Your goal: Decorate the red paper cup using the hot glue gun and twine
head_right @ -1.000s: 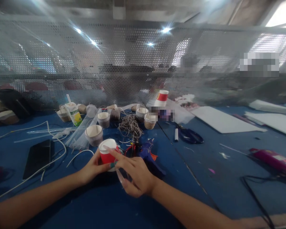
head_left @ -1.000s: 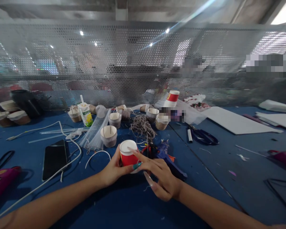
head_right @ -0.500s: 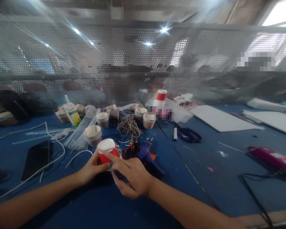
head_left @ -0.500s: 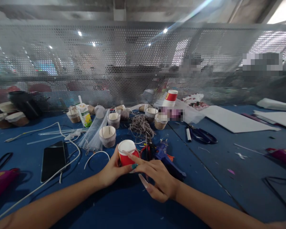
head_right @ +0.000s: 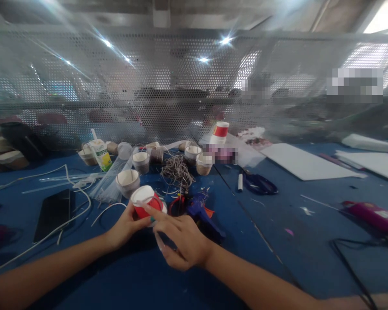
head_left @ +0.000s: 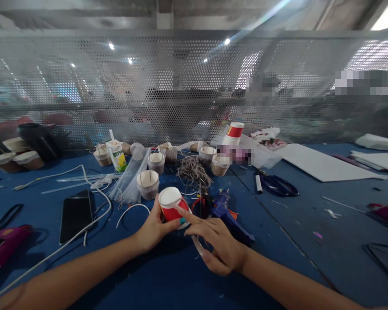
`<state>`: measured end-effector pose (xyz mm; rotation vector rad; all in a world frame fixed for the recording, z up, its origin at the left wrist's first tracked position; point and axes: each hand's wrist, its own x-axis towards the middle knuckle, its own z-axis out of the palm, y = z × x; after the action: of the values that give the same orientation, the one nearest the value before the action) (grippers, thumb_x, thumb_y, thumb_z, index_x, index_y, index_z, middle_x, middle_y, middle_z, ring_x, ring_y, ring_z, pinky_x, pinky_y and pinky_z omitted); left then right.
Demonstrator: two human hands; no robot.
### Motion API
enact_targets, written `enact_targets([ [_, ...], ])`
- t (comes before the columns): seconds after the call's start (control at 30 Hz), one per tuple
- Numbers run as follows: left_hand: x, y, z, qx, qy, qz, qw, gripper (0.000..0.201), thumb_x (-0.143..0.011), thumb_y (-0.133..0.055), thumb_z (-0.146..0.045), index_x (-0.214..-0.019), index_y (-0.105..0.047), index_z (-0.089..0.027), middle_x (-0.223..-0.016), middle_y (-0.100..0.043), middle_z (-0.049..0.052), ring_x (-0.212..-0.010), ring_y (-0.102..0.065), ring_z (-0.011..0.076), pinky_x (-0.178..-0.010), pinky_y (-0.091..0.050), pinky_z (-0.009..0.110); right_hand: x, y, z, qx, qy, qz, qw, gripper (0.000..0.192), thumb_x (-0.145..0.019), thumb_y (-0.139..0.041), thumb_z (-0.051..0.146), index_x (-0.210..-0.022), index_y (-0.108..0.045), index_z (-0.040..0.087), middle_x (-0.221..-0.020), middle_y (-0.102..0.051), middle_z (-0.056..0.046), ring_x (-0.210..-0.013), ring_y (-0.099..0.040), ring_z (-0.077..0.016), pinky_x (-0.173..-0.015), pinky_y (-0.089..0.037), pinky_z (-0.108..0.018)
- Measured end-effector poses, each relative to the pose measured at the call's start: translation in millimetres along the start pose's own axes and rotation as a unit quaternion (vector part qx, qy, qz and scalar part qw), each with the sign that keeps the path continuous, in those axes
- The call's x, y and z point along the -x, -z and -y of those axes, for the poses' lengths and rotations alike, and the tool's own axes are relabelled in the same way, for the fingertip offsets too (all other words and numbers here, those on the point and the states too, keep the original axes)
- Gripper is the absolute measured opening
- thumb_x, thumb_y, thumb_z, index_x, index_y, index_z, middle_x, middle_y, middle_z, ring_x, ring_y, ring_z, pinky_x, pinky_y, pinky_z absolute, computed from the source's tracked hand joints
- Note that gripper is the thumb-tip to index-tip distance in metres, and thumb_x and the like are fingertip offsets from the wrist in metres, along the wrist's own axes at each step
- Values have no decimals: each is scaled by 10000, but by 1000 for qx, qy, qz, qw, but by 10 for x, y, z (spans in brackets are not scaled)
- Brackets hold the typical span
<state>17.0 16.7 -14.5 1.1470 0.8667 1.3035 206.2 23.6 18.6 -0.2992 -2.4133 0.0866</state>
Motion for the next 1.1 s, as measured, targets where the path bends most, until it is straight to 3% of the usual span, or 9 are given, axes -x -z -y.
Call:
enact_targets([
  [0.13,4,-11,-7,50,19,24,998,792,-567,-808,-335,-1263,-445,-225,-1098,-631,75,-1078,-563,271,-983,-407,428,-32,-7,-33,-44,4,26,999,264,-868,-293,289,-1055,-429,162,-1285,-552,-226,-510,-586,-112,-517,-432,-260],
  [0.2,12,-14,-9,61,22,24,998,776,-557,-815,-333,-1243,-469,-225,-1035,-646,62,-1064,-570,266,-975,-411,420,-33,-16,-32,-41,-2,47,998,263,-877,-281,321,-1043,-425,176,-1279,-560,-218,-497,-576,-122,-512,-423,-272],
  [0.37,31,-16,-34,80,46,12,996,791,-515,-840,-332,-1217,-495,-220,-962,-654,42,-1010,-588,245,-934,-440,381,-15,-26,-33,-37,-38,92,994,255,-884,-268,333,-1030,-419,187,-1320,-523,-216,-645,-640,-169,-553,-425,-289],
  [0.67,37,-15,-65,77,44,14,996,843,-525,-835,-318,-1279,-471,-218,-1039,-664,76,-1050,-572,269,-948,-427,401,26,-45,-67,-65,-51,89,993,329,-912,-242,385,-1095,-413,172,-1363,-468,-229,-604,-619,-149,-583,-436,-286],
  [0.9,36,-1,-28,64,39,9,997,849,-544,-829,-310,-1299,-449,-235,-1008,-662,49,-1046,-572,249,-935,-437,366,22,-41,-21,-72,-72,70,992,338,-926,-210,409,-1086,-399,179,-1394,-429,-230,-900,-650,-203,-693,-467,-306],
  [0.97,34,3,-16,60,34,9,998,840,-551,-825,-310,-1300,-450,-232,-1017,-662,54,-1063,-565,257,-947,-428,373,23,-47,-27,-74,-74,62,993,336,-928,-208,422,-1069,-398,184,-1395,-426,-234,-838,-657,-195,-664,-465,-304],
  [1.1,29,10,-1,63,40,15,997,840,-552,-823,-310,-1302,-452,-231,-1069,-657,74,-1054,-570,266,-940,-433,392,33,-67,-61,-88,-86,66,990,326,-924,-226,430,-1057,-398,186,-1386,-432,-249,-525,-592,-122,-548,-440,-287],
])
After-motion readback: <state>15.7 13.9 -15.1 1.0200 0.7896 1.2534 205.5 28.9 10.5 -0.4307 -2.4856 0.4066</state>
